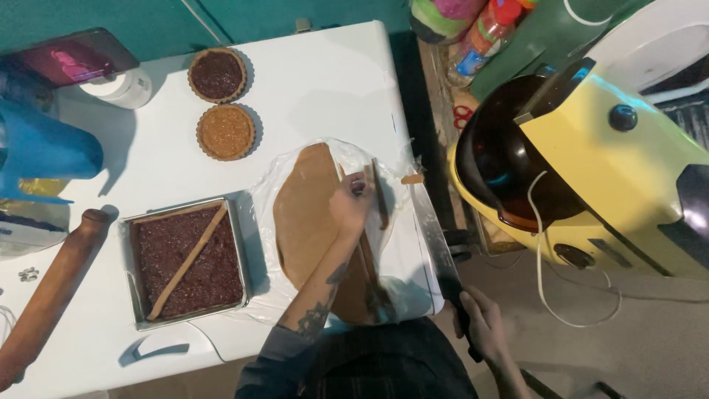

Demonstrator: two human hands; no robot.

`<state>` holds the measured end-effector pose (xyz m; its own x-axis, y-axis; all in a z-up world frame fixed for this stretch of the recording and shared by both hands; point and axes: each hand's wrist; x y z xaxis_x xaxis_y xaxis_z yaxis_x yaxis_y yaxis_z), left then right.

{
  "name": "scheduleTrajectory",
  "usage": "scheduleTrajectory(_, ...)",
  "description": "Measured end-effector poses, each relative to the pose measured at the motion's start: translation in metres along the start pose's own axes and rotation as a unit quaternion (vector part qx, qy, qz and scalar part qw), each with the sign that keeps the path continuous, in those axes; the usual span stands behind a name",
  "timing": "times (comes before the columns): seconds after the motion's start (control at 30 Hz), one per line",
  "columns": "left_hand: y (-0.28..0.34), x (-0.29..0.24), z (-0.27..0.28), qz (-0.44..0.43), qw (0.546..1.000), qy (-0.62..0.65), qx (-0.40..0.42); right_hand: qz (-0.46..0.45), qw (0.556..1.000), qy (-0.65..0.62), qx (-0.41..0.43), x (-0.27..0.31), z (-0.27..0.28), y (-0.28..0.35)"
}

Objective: The recorder cuts thin strips of dough and places them onto the surface of a prepared chocolate tart to create a decorative lattice pattern.

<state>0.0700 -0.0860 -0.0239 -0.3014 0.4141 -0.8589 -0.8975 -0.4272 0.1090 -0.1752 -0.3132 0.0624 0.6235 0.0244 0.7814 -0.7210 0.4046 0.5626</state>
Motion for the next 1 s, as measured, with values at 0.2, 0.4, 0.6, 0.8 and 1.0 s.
scheduleTrajectory(0.2,0.001,-0.011,0.017,-0.151,0.981,-0.083,0.091,0.041,0.998,0.037,0.006,-0.002,0.001,0.004)
scheduleTrajectory(0.4,0.012,-0.053,0.049,-0.245,0.953,-0.159,0.081,0.022,0.999,-0.015,0.026,0.0,-0.002,0.007)
scheduleTrajectory(0.6,0.013,-0.044,0.038,-0.111,0.96,0.127,0.222,-0.046,0.996,-0.049,0.053,-0.006,0.005,0.005)
scheduleTrajectory(0.8,0.013,-0.062,0.06,-0.026,0.976,0.097,0.192,-0.005,0.999,-0.009,0.037,0.008,-0.005,0.014)
scheduleTrajectory(1.0,-0.016,-0.024,0.048,0.009,0.977,0.188,0.103,0.098,0.972,0.17,-0.133,0.033,-0.031,0.033)
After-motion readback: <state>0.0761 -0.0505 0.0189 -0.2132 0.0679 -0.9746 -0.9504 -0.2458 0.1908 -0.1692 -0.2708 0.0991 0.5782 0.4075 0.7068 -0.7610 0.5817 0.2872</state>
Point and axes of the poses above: each hand's wrist, its own y-axis away from the middle knuckle, its own z-axis out of the back of the hand, x = y × z, and after that the axes turned 12 degrees about -x, right-handed
